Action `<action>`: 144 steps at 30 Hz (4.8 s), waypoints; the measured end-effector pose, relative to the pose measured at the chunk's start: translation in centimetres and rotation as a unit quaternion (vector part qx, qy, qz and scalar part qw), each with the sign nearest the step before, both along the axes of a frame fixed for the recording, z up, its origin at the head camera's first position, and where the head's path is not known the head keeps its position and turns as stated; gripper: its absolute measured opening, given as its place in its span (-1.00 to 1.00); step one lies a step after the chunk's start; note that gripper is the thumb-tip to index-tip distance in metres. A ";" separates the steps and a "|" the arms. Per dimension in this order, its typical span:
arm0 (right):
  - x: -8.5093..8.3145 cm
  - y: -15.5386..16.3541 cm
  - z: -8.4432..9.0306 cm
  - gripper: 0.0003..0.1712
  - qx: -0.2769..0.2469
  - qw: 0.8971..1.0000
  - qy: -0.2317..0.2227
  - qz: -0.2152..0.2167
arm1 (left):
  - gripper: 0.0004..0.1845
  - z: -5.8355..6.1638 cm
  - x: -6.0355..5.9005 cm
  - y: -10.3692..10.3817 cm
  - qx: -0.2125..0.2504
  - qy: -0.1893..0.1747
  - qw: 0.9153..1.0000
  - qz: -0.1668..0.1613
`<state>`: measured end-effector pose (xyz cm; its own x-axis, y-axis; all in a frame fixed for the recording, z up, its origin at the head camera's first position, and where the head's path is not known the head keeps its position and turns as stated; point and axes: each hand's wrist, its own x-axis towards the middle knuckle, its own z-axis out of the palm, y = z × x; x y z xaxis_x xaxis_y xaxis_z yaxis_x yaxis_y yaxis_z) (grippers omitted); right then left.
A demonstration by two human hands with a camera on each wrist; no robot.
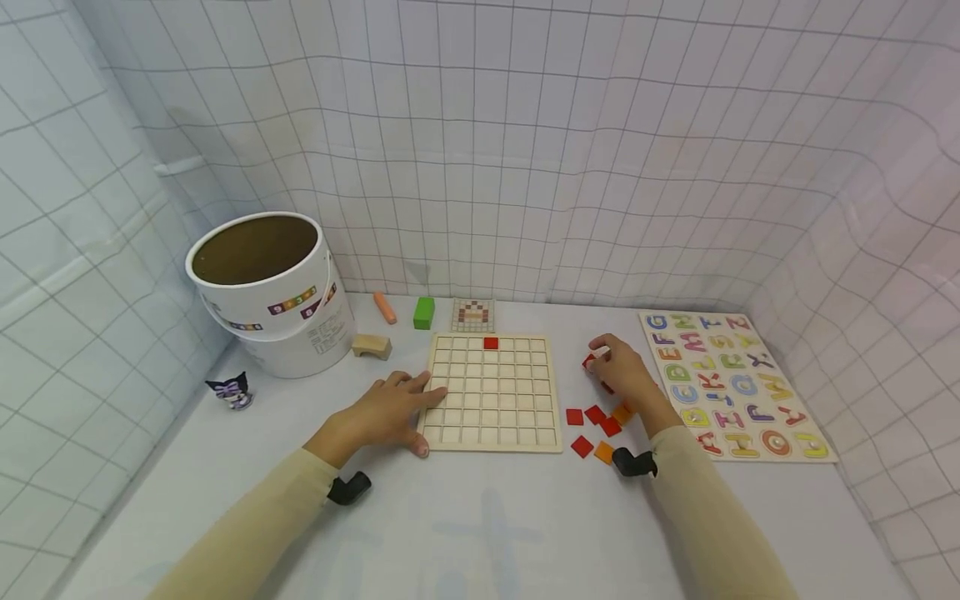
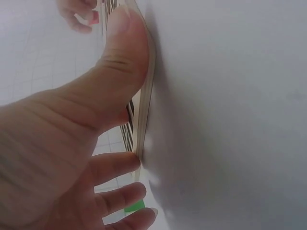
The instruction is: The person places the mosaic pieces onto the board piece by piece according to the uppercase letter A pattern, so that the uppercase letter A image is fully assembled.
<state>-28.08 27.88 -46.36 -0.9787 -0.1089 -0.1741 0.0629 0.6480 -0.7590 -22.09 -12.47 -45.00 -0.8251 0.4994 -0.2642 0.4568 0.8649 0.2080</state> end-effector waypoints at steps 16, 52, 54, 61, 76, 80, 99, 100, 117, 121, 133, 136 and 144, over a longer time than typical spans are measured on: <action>-3.3 -8.9 -0.2 -0.56 -0.147 0.985 -0.070 0.060 | 0.09 -0.1 0.1 0.1 0.000 0.011 1.000 -0.004; 3.8 8.3 0.8 -0.42 0.125 0.992 -0.004 -0.002 | 0.08 -0.1 0.1 0.0 -0.011 0.007 1.000 0.009; 3.7 8.5 0.3 -0.45 0.133 0.991 -0.005 0.006 | 0.07 0.0 0.1 0.0 -0.009 0.009 1.000 0.005; 3.8 8.5 -0.2 -0.59 0.145 0.989 0.011 0.004 | 0.07 -0.2 0.0 0.2 -0.003 0.014 1.000 -0.001; 2.0 6.2 1.6 -0.40 -0.104 0.993 -0.012 -0.059 | 0.08 0.2 0.1 0.4 -0.009 0.006 1.000 0.004; 0.6 2.5 1.5 -0.40 -0.187 0.980 -0.045 -0.050 | 0.08 0.3 0.1 0.4 -0.006 0.001 1.000 0.007; -1.4 -8.9 -0.2 -0.75 0.044 0.993 -0.013 0.110 | 0.08 0.0 0.2 0.2 -0.011 0.006 1.000 0.008; -1.4 -9.0 -0.1 -0.75 0.048 0.993 -0.014 0.108 | 0.08 0.0 0.2 0.2 -0.011 0.006 1.000 0.008; -1.2 -6.4 1.5 -0.66 0.071 0.992 0.018 0.104 | 0.07 -0.1 0.2 0.4 -0.005 0.005 1.000 0.004; -0.5 -1.4 2.6 -0.57 0.035 0.997 0.031 0.062 | 0.07 -0.1 0.2 0.6 -0.007 0.005 1.000 0.000; 2.2 5.7 -0.1 -0.49 0.046 0.999 -0.010 0.016 | 0.08 0.1 0.2 0.5 -0.022 0.002 1.000 0.010; 2.2 5.1 -0.4 -0.51 0.066 0.997 -0.011 0.028 | 0.08 0.1 0.3 0.6 -0.019 0.000 1.000 0.009; 2.6 4.2 -0.6 -0.61 0.090 0.995 -0.009 0.039 | 0.07 0.0 0.4 0.8 -0.025 0.004 1.000 0.016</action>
